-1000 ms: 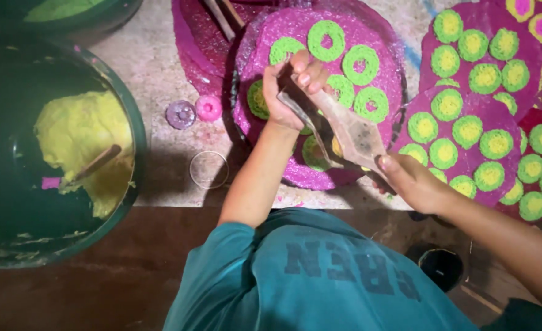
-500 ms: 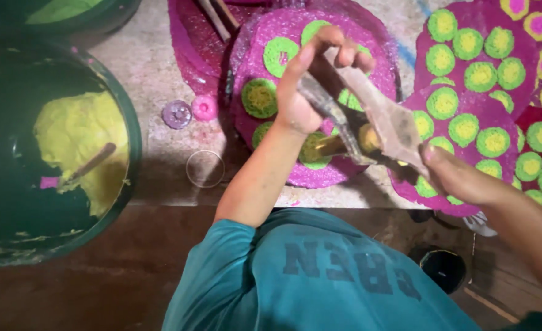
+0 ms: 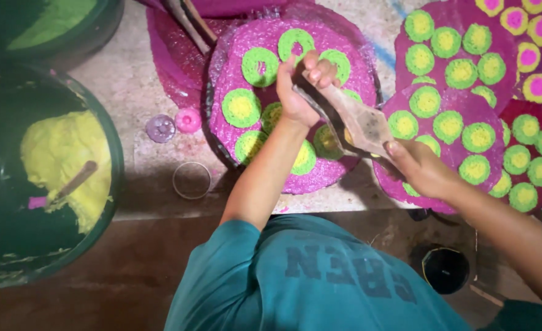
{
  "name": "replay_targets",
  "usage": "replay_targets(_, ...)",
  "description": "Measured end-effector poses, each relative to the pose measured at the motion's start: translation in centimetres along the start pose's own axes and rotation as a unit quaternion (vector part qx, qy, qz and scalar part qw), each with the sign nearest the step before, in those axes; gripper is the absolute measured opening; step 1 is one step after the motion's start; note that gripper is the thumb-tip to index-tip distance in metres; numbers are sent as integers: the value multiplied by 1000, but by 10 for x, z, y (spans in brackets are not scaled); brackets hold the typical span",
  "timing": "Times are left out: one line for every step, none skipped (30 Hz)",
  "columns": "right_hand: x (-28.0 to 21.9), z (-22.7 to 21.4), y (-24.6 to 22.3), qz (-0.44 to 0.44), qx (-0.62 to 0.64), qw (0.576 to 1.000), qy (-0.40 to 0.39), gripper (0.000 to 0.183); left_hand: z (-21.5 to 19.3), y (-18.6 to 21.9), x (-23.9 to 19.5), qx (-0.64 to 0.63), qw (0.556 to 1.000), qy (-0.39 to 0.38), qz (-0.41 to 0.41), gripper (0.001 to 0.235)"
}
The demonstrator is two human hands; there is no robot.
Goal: The person uses a wooden press to scoop green and yellow dough from bowls and form circular shapes on a pink tray. They repeatedly fill the press, compress the dough, and release the shaped items onto the tray.
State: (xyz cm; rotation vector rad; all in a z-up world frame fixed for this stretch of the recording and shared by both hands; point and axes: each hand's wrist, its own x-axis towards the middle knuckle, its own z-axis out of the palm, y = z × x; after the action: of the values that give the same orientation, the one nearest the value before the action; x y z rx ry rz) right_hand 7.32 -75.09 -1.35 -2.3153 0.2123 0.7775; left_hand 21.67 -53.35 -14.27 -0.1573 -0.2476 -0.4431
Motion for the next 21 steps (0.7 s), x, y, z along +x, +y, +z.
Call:
replay_targets(2, -3, 1, 24, 0, 1000, -13, 71, 1, -1, 1, 2, 1000, 3, 11, 33)
replay_targets(3, -5, 3, 17, -9, 1000, -1, 69, 3, -3, 1, 2, 1000, 8, 20, 32)
replay_targets(5, -5, 6, 11, -18, 1000, 10, 68, 6, -5, 2, 2, 999, 12, 29, 32)
replay_targets(9, -6, 8, 4, -27, 999, 23, 68, 10, -4, 5, 14, 999, -2, 33, 32)
replay_targets(13, -6, 9, -12, -14, 999, 28, 68, 13, 0, 11, 25, 999, -17, 37, 32)
replay_targets(19, -6, 10, -29, -1, 999, 33, 69, 18, 6, 18, 36, 998, -32, 42, 32)
replay_targets(25, -6, 10, -46, 12, 998, 37, 70, 23, 12, 23, 72, 996, -21, 42, 30)
replay_targets(34, -7, 9, -56, 40, 998, 11, 72, 28, 21, 30, 110, 993, -11, 45, 28)
replay_targets(43, -11, 6, -65, 67, 996, -16, 74, 32, 30, 37, 148, 988, -1, 47, 27)
replay_targets(50, -15, 4, -71, 94, 992, -43, 77, 35, 36, 43, 132, 990, 12, 41, 25)
replay_targets(56, -21, 2, -78, 94, 991, -53, 77, 37, 43, 50, 116, 992, 25, 36, 23)
replay_targets(62, -27, -2, -85, 94, 990, -61, 78, 37, 48, 58, 100, 994, 36, 29, 21)
replay_targets(67, -33, -6, -92, 93, 989, -69, 78, 36, 52, 64, 89, 995, 15, 35, 21)
replay_targets(73, -37, -13, -82, 52, 995, -39, 78, 34, 58, 70, 80, 996, -9, 42, 21)
replay_targets(79, -38, -20, -71, 10, 997, -8, 78, 31, 62, 74, 71, 996, -33, 49, 20)
replay_targets(84, -37, -27, -60, -31, 997, 22, 78, 26, 66, 77, 69, 995, -35, 56, 20)
replay_targets(90, -34, -34, -63, -55, 996, 36, 77, 19, 71, 79, 68, 995, -37, 63, 20)
replay_targets(93, -30, -40, -63, -79, 994, 49, 76, 12, 74, 80, 65, 995, -38, 69, 20)
replay_targets(95, -25, -45, -63, -102, 991, 62, 75, 4, 77, 80, 71, 994, -38, 76, 21)
replay_targets(96, -23, -48, -69, -76, 993, 54, 73, -4, 79, 80, 76, 993, -39, 83, 23)
replay_targets(97, -22, -50, -75, -49, 995, 46, 71, -11, 79, 80, 81, 992, -39, 90, 24)
